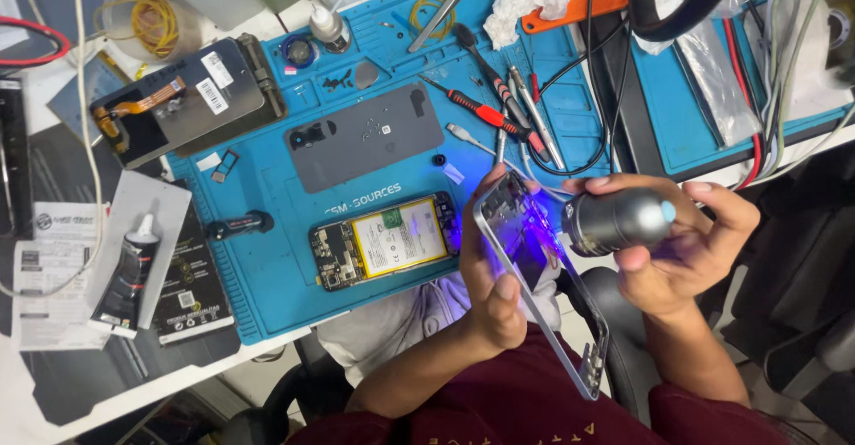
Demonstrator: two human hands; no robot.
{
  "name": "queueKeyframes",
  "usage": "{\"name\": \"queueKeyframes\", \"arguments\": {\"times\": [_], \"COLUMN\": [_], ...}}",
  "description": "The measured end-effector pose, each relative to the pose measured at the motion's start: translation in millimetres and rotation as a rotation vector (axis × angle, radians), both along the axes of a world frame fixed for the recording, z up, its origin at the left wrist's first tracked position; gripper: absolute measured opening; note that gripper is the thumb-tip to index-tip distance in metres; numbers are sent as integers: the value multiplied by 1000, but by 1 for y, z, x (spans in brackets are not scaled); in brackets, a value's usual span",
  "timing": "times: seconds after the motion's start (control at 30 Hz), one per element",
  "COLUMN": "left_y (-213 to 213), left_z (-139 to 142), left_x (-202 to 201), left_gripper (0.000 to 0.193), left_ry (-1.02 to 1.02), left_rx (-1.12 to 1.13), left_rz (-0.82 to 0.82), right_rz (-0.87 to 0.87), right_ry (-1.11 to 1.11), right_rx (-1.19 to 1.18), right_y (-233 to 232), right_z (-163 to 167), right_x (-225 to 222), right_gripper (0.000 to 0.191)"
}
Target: The person works on a disassembled smartphone at a repair bench. They handle the phone frame and midframe, apply adhesive from a tube, press the frame and screen assembly together, scrape along the edges with a small red tool, and finally cure the adhesive with a handheld UV lamp.
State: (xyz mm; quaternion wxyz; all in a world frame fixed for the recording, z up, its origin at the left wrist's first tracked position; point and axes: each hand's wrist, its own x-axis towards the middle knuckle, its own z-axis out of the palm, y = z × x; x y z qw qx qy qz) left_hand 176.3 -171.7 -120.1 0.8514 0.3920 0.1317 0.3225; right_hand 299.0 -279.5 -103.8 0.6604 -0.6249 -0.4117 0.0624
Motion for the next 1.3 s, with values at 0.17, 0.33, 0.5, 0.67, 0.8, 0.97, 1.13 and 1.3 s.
{"name": "queueKeyframes", "arguments": {"times": [0.17, 0.33, 0.5, 0.67, 0.8, 0.97, 1.13, 1.3], "left_y": [10, 19, 33, 40, 40, 42, 51, 53], "left_z": [-3, -2, 4, 10, 9, 5, 2, -1], "left_x": [-7, -23, -26, -22, -21, -19, -24, -27], "left_gripper": [105, 111, 119, 119, 119, 116, 111, 104], "left_ry": [50, 89, 124, 128, 120, 141, 151, 126], "left_rx": [205, 359, 260, 253, 284, 315, 409, 543], "left_rz": [87, 116, 87, 120, 144, 161, 144, 214], "right_rz": [-38, -47, -17, -18, -34, -51, -129, -229], "right_ry": [171, 223, 235, 231, 211, 167, 99, -34], "right_rx": [67, 78, 102, 102, 91, 25, -10, -73], "right_y": [13, 20, 26, 34, 35, 30, 31, 35], "right_z": [-1, -5, -7, -6, -6, -5, -6, -8], "right_x": [-15, -25, -30, -32, -33, -36, -41, -42], "right_gripper": [71, 74, 72, 69, 69, 73, 74, 77]}}
